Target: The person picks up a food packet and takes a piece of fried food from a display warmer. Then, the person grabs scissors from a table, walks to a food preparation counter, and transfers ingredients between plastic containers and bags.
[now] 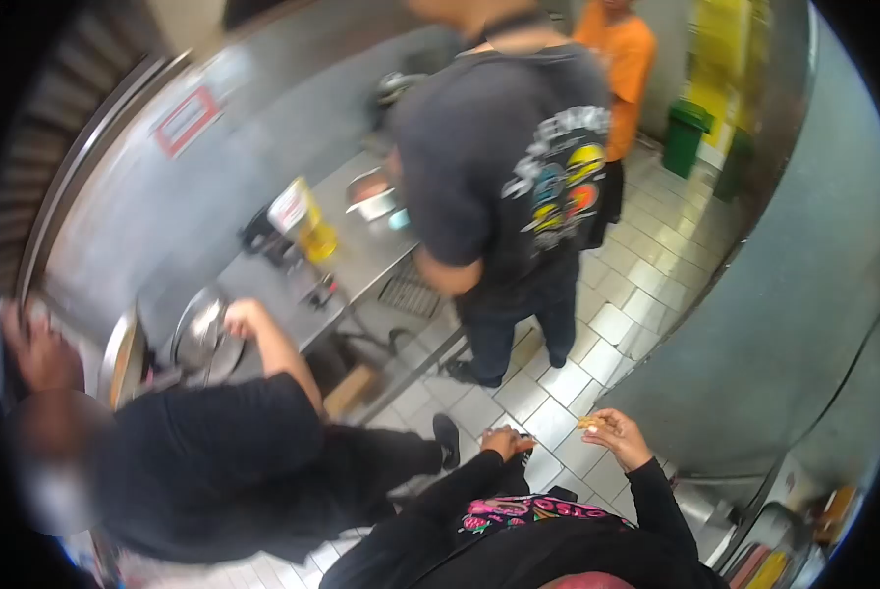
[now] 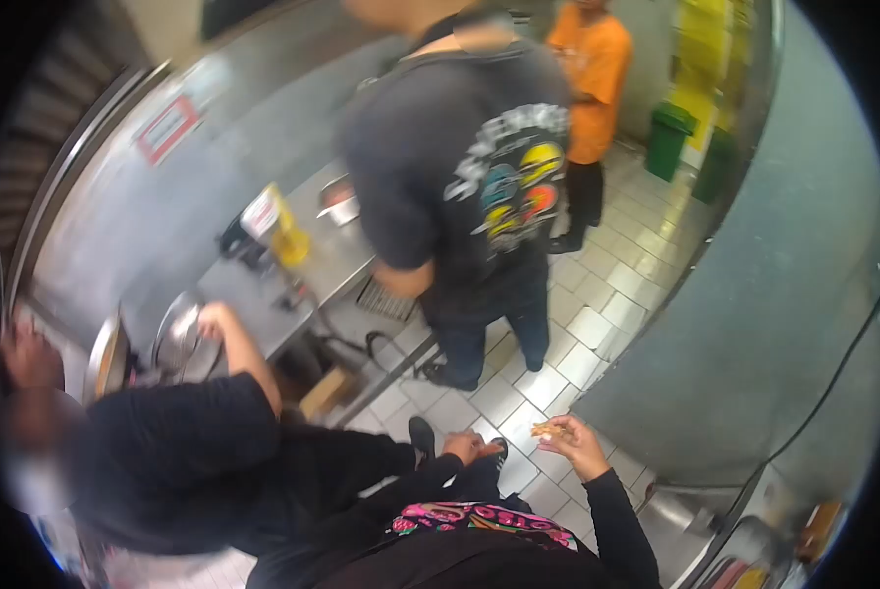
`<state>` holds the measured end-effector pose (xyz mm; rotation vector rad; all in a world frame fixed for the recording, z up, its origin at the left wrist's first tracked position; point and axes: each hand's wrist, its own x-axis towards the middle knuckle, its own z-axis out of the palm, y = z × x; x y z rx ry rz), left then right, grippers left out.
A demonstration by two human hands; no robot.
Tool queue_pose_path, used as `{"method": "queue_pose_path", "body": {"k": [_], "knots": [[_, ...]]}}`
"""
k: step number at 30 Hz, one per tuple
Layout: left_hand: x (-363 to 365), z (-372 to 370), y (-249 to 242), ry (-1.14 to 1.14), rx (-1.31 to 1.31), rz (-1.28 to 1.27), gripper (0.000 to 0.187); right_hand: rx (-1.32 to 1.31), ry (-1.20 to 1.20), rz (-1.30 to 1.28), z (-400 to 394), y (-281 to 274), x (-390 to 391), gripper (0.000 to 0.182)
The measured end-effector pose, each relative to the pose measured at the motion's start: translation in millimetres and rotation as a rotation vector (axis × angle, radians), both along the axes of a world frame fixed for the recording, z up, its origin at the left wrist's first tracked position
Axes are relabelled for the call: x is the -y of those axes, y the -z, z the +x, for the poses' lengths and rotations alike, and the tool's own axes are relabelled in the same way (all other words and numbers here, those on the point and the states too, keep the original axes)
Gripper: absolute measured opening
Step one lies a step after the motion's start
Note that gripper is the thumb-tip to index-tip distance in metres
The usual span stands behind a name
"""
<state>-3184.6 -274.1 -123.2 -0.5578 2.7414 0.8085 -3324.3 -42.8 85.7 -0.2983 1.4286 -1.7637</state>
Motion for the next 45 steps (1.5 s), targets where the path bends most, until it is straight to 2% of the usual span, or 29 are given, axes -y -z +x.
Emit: {"method": "queue_pose_path", "body": {"k": [5,7,8,9,11,12,15,17,19,20,22,25,27,28,29,30,32,33,35,38,40,42,43,44,45], "knots": [[-1.1,-107.2,-21.7,0.297,-0.029,0.078,0.01,-0.074,0.184,-0.041,-32.1,27.1,24.6,0.021],[3.5,-148.6,-16.4,0.402,-0.023,0.076,0.01,-0.427,0.163,0.278,-40.3,42.1,25.8,0.02],[5.8,-172.4,-11.2,0.416,-0.107,0.051,0.008,-0.701,0.179,0.475,-48.2,46.3,21.1,0.024],[7.6,-197.1,-16.7,0.429,-0.055,0.064,0.008,-0.695,0.196,0.48,-54.2,48.6,16.7,0.024],[11.6,-244.3,-19.1,0.44,-0.116,0.055,0.009,-0.696,0.212,0.514,-67.0,49.6,9.2,0.026],[14.8,-271.4,-20.1,0.48,-0.09,0.029,0.009,-0.532,0.248,0.482,-74.9,48.7,8.2,0.025],[17.6,-354.1,-10.8,0.525,-0.004,-0.048,0.011,-0.533,0.329,0.477,-109.8,30.0,13.2,0.023],[16.1,-402.9,-23.7,0.534,-0.096,-0.169,0.016,-0.558,0.341,0.461,-142.6,26.7,19.3,0.024],[12.8,-439.5,-52.8,0.554,-0.141,-0.186,0.016,-0.743,0.323,0.431,-176.2,17.9,29.8,0.024],[13.8,-457.8,-56.0,0.55,-0.214,-0.174,0.013,-0.739,0.323,0.429,-190.2,17.6,36.3,0.024],[14.9,-494.8,-67.3,0.558,-0.31,-0.195,0.009,-0.612,0.348,0.23,-221.0,16.9,48.7,0.025],[22.2,-538.9,-64.8,0.483,-0.322,-0.112,0.009,-0.523,0.322,0.23,-255.0,-8.0,67.3,0.023],[27.1,-560.7,-68.1,0.429,-0.194,-0.107,0.014,-0.557,0.324,0.2,-271.3,-3.1,76.3,0.025],[28.8,-571.9,-64.5,0.439,-0.141,-0.151,0.02,-0.586,0.324,0.266,-277.5,-0.5,77.6,0.025],[31.9,-583.7,-62.0,0.485,-0.022,-0.2,0.032,-0.616,0.325,0.33,-285.2,1.2,79.8,0.026],[38.2,-595.7,-34.9,0.505,-0.041,-0.221,0.052,-0.633,0.313,0.33,-294.6,2.0,81.9,0.026],[41.2,-614.1,-10.7,0.573,0.066,-0.276,0.05,-0.239,0.547,0.248,-307.3,6.4,89.9,0.026],[40.1,-624.8,3.1,0.638,0.069,-0.32,0.046,-0.238,0.551,0.262,-314.1,10.4,93.6,0.026],[32.2,-650.5,10.5,0.744,0.121,-0.291,0.042,-0.195,0.716,0.286,-343.6,13.1,94.2,0.025],[3.2,-701.6,45.3,0.745,0.105,-0.068,0.05,-0.241,0.797,0.339,-376.7,26.1,96.6,0.024],[-3.1,-738.1,43.3,0.808,0.314,0.171,0.086,-0.231,0.832,0.334,-402.1,38.0,100.5,0.025],[-13.0,-767.3,43.7,0.882,0.31,0.163,0.069,-0.252,0.86,0.358,-427.0,57.7,102.8,0.025],[-6.0,-775.7,43.2,0.904,0.232,0.169,0.069,-0.293,0.888,0.374,-438.2,67.9,103.0,0.026],[-1.2,-794.9,31.2,0.985,0.399,0.064,0.073,-0.313,0.907,0.38,-451.1,78.8,102.6,0.026],[6.8,-793.7,24.5,0.996,0.426,0.067,0.073,-0.34,0.927,0.38,-467.9,85.1,103.5,0.026]]}}
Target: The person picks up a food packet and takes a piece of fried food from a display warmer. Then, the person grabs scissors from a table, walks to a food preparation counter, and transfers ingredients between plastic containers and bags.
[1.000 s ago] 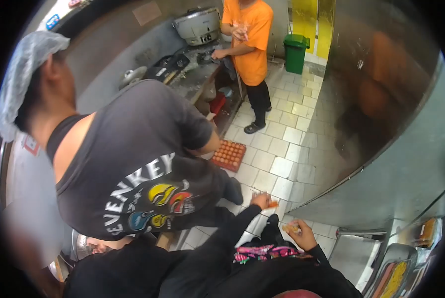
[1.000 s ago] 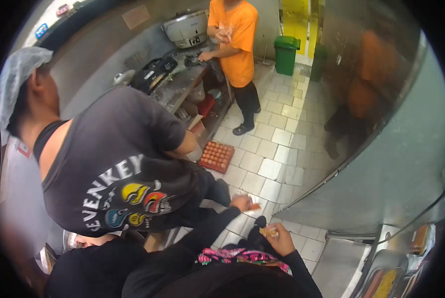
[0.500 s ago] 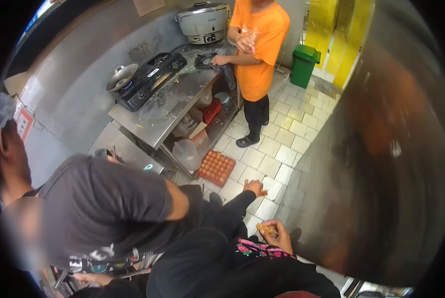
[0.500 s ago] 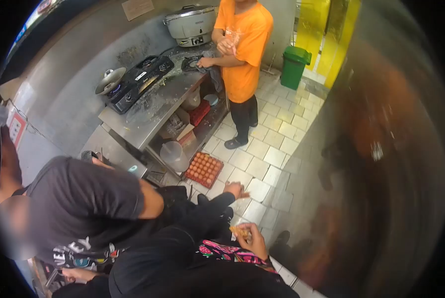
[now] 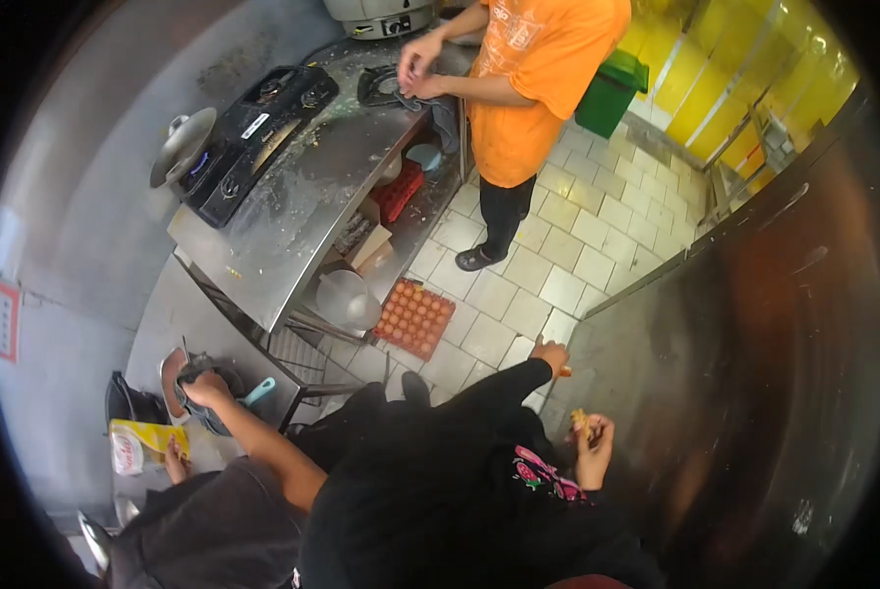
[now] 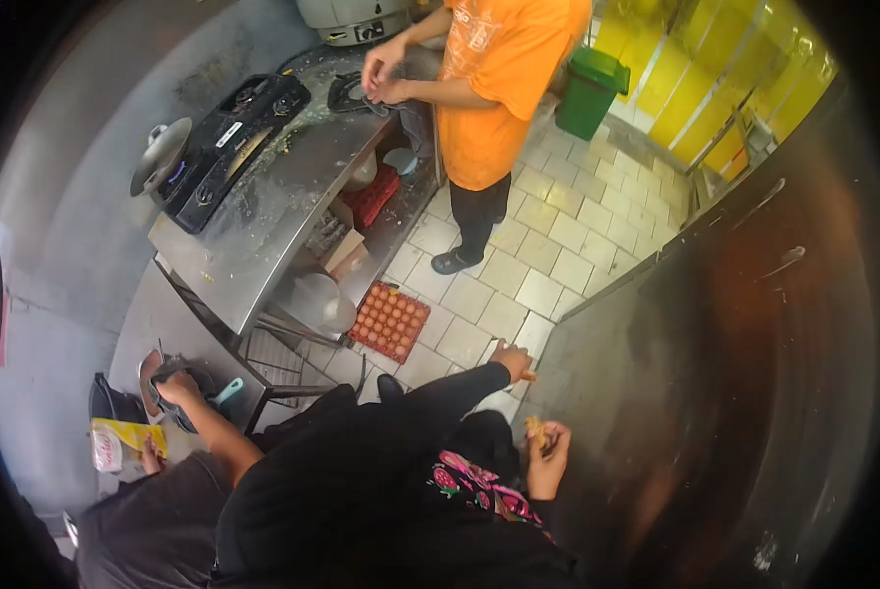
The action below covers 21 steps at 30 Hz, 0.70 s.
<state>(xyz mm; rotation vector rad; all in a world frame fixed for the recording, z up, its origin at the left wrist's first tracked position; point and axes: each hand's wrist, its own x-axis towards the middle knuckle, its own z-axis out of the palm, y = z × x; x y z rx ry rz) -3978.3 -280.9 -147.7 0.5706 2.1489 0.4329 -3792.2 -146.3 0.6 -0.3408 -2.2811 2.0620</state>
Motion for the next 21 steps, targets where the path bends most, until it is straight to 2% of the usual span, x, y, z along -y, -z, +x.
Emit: {"method": "queue_pose_path", "body": {"k": [2,4,5,6,7,8,9,10,11,12,13,14,16,19,21], "knots": [[30.5,-4.2,-9.9,-0.189,-0.402,0.005,0.041,0.077,-0.015,-0.076,-37.2,-13.6,9.6,0.029],[70.9,-16.3,0.5,-0.247,-0.486,-0.05,0.043,0.127,-0.014,-0.048,-72.0,14.4,-0.3,0.029],[94.1,-26.4,7.1,-0.261,-0.392,-0.097,0.047,0.169,-0.016,-0.005,-90.3,31.4,-6.1,0.029],[119.8,-30.2,12.7,-0.345,-0.444,-0.1,0.056,0.172,0.001,-0.017,-109.0,48.0,-13.6,0.029],[145.4,-39.3,17.6,-0.399,-0.328,-0.132,0.061,0.265,-0.065,-0.007,-130.7,64.2,-23.3,0.028],[168.6,-43.7,4.5,-0.382,-0.34,-0.19,0.049,0.352,-0.121,0.0,-151.0,76.8,-28.8,0.026],[194.3,-51.5,21.4,-0.494,-0.244,-0.238,0.05,0.345,-0.114,0.014,-175.2,83.0,-32.5,0.023],[223.0,-54.5,40.4,-0.544,-0.339,-0.166,0.055,0.334,-0.103,0.019,-202.8,91.1,-35.5,0.024],[237.5,-66.3,12.1,-0.37,-0.422,-0.188,0.064,0.321,-0.086,0.028,-234.2,93.5,-40.9,0.024],[264.1,-67.8,64.1,-0.344,-0.478,-0.303,0.069,0.259,-0.102,0.005,-269.2,72.2,-38.2,0.023],[253.3,-77.8,0.1,-0.322,-0.35,-0.448,0.07,0.234,-0.081,-0.016,-305.7,53.5,-34.2,0.022],[254.5,-91.2,9.1,-0.483,-0.337,-0.466,0.066,0.109,-0.134,-0.016,-346.4,56.0,-36.7,0.023],[255.5,-117.2,25.0,-0.821,-0.342,-0.474,0.061,0.071,-0.195,-0.017,-425.1,15.4,-29.5,0.032],[239.2,-192.1,47.5,-0.792,-0.422,-0.596,0.041,-0.165,-0.35,0.158,-518.6,-82.7,-11.0,0.034],[200.7,-244.1,23.5,-0.764,-0.367,-0.347,0.027,-0.342,-0.453,0.013,-571.1,-124.3,0.1,0.031]]}}
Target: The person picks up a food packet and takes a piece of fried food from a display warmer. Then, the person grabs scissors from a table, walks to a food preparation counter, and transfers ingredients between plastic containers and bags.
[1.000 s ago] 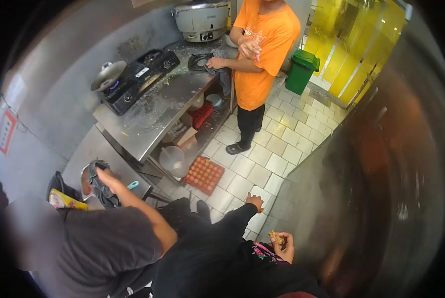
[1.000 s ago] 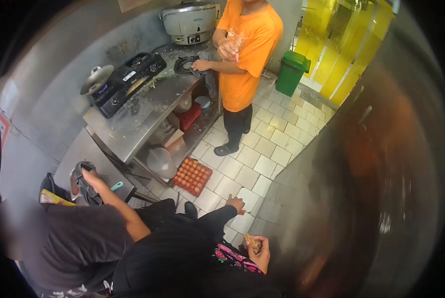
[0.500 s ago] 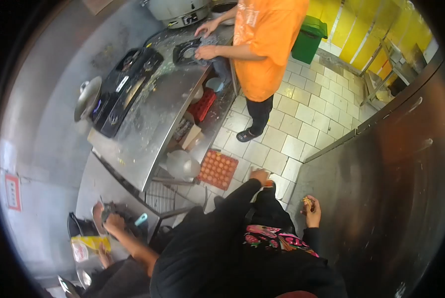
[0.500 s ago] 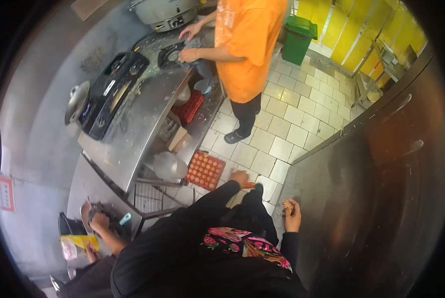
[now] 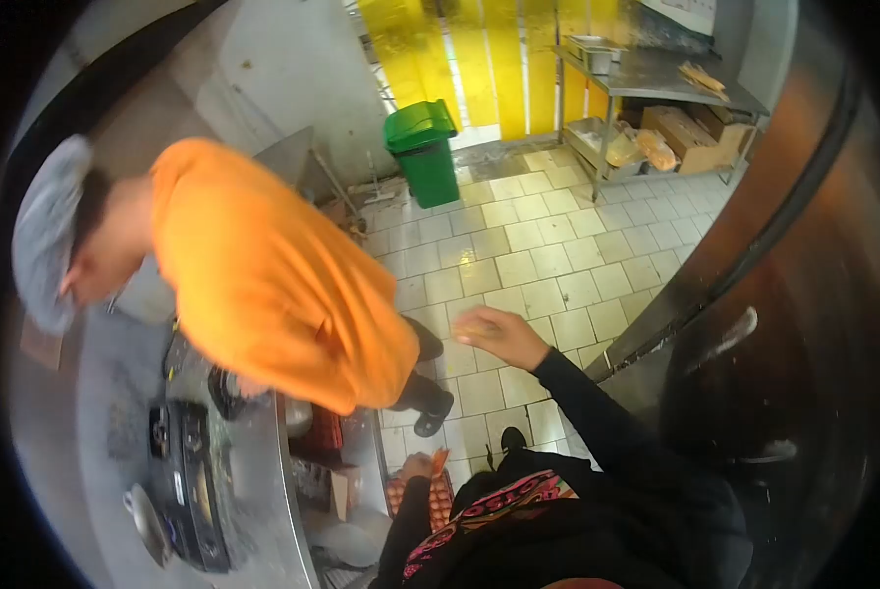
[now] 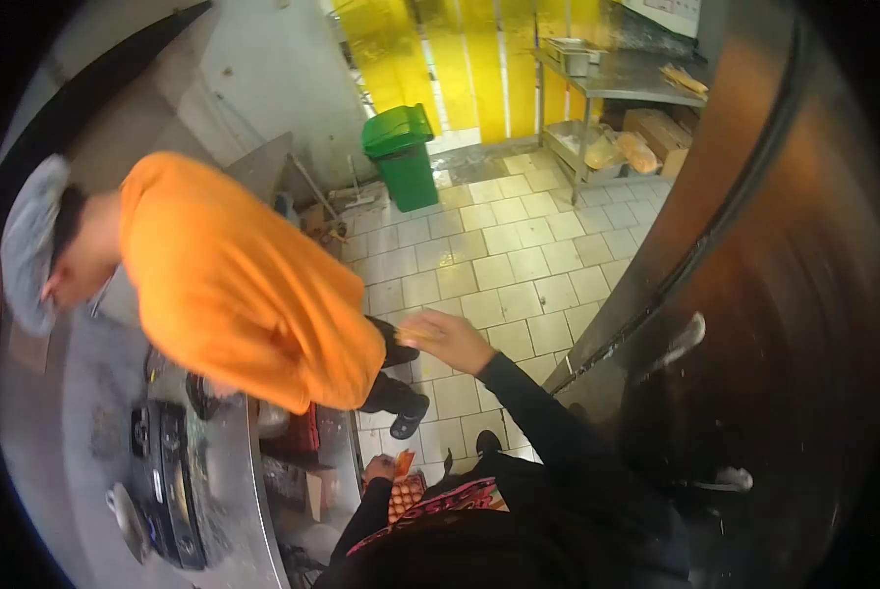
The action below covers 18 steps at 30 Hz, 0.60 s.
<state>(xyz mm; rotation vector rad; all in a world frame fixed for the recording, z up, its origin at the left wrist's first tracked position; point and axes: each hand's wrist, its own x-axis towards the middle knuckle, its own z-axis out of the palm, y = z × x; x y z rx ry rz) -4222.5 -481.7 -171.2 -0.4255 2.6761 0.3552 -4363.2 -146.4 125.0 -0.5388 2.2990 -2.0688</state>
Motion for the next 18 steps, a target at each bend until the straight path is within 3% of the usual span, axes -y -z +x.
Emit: {"method": "queue_pose_path", "body": {"k": [3,4,5,6,8,10,12,16,17,18], "knots": [[-62.3,-68.0,-3.5,0.1,-0.098,0.171,0.016,-0.085,-0.267,-0.195,-44.3,-92.9,10.0,0.028],[-71.0,-84.5,16.4,0.133,-0.29,0.295,0.012,-0.148,-0.361,-0.189,-56.5,-121.1,13.2,0.028],[-89.9,-105.5,19.1,0.299,-0.336,0.147,0.01,-0.264,-0.483,-0.176,-64.9,-146.7,11.7,0.027],[-108.0,-125.4,18.4,0.317,-0.312,0.188,0.01,-0.379,-0.601,-0.16,-73.6,-168.7,9.0,0.027],[-130.3,-168.6,21.4,0.354,-0.286,0.231,0.011,-0.53,-0.786,-0.205,-93.4,-197.5,7.1,0.027],[-151.3,-214.1,22.3,0.512,-0.194,0.244,0.013,-0.545,-0.83,-0.22,-117.6,-208.2,-2.4,0.027],[-176.1,-258.4,23.5,0.512,-0.144,0.248,0.016,-0.553,-0.927,-0.235,-144.5,-208.3,-8.8,0.027],[-197.2,-359.2,-8.7,0.312,0.073,0.243,0.027,-0.648,-0.744,-0.11,-215.2,-217.9,-45.0,0.037],[-199.1,-396.4,9.2,0.294,0.181,0.312,0.037,-0.67,-0.662,-0.009,-233.6,-224.9,-57.5,0.036],[-208.9,-417.3,-1.9,0.322,0.125,0.246,0.042,-0.687,-0.566,0.091,-250.1,-228.9,-66.1,0.034]]}}
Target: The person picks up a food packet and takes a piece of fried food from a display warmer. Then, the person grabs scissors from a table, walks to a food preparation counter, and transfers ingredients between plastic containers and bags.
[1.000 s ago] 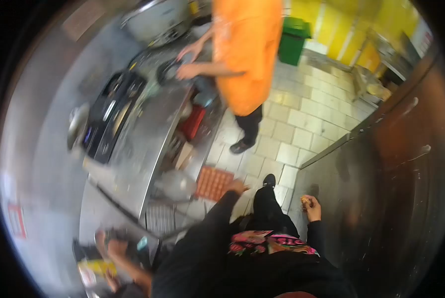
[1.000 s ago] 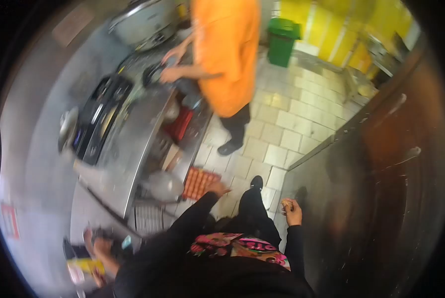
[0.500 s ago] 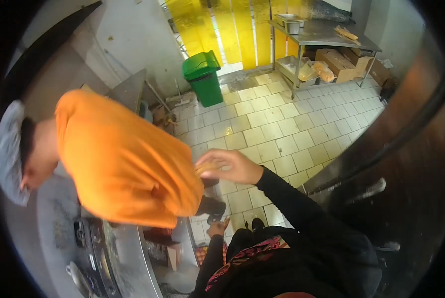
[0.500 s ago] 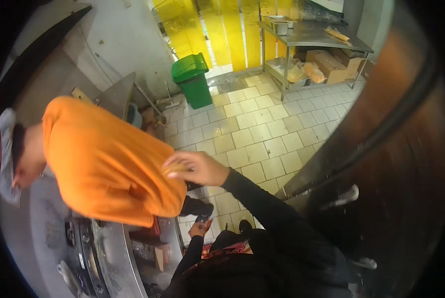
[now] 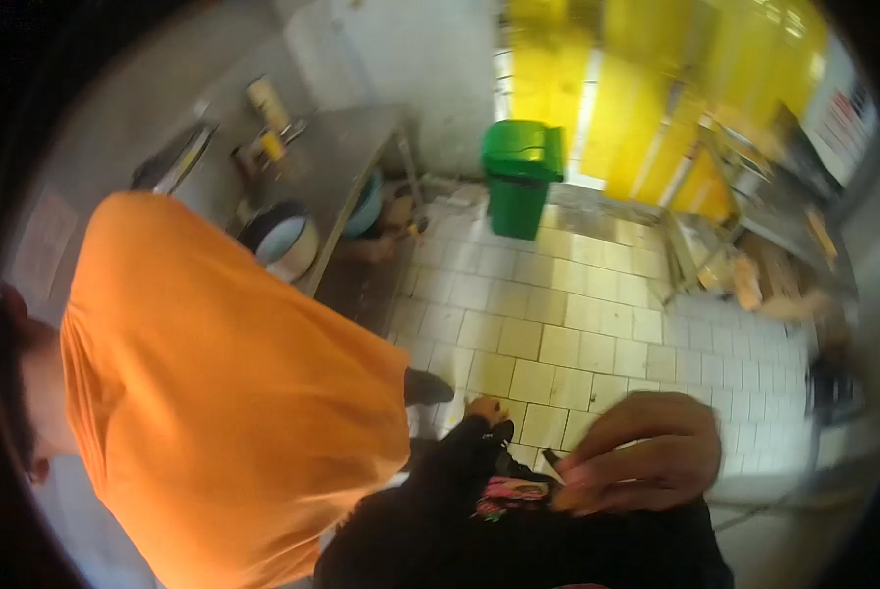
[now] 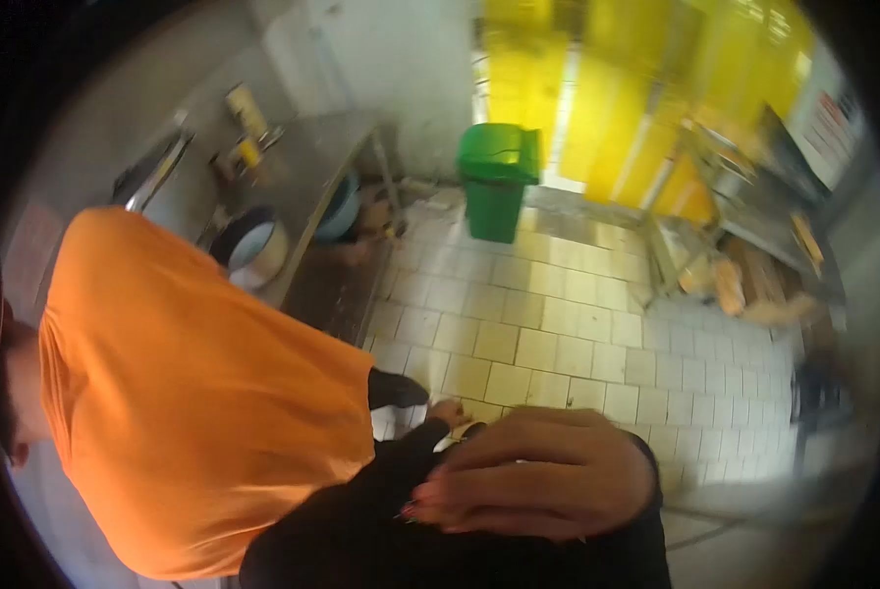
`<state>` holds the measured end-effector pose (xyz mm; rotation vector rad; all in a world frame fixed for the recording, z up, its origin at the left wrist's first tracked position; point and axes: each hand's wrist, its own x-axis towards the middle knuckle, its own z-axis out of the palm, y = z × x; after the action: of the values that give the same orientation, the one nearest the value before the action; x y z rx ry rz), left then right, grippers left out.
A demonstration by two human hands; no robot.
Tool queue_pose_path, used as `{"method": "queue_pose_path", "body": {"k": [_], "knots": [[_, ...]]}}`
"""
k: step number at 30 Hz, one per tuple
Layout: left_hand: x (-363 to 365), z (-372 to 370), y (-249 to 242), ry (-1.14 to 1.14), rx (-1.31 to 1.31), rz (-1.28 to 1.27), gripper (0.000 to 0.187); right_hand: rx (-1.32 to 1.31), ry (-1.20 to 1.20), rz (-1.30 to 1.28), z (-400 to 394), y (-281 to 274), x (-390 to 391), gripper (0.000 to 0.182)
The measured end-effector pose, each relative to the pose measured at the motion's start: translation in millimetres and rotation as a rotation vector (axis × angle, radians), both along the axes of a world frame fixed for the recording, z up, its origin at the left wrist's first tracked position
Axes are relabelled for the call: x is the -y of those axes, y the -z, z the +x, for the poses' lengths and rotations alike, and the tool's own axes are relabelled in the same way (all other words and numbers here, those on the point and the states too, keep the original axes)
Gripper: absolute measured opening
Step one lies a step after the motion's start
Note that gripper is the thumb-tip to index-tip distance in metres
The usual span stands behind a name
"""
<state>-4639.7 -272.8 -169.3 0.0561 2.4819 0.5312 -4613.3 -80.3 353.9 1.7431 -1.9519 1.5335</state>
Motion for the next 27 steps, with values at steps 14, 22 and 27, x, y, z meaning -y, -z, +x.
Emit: {"method": "queue_pose_path", "body": {"k": [14,22,27], "knots": [[-101.0,-204.5,-40.1,-0.264,-0.211,0.102,0.053,0.094,-0.177,-0.185,-181.4,3.2,-91.7,0.019],[-25.7,-124.9,-14.8,-0.921,0.135,-0.146,0.084,0.324,-0.461,-0.353,-269.9,12.4,-141.8,0.017],[-37.3,-68.3,-30.8,-1.115,0.326,-0.204,0.078,0.378,-0.598,-0.454,-336.0,35.8,-142.2,0.016]]}}
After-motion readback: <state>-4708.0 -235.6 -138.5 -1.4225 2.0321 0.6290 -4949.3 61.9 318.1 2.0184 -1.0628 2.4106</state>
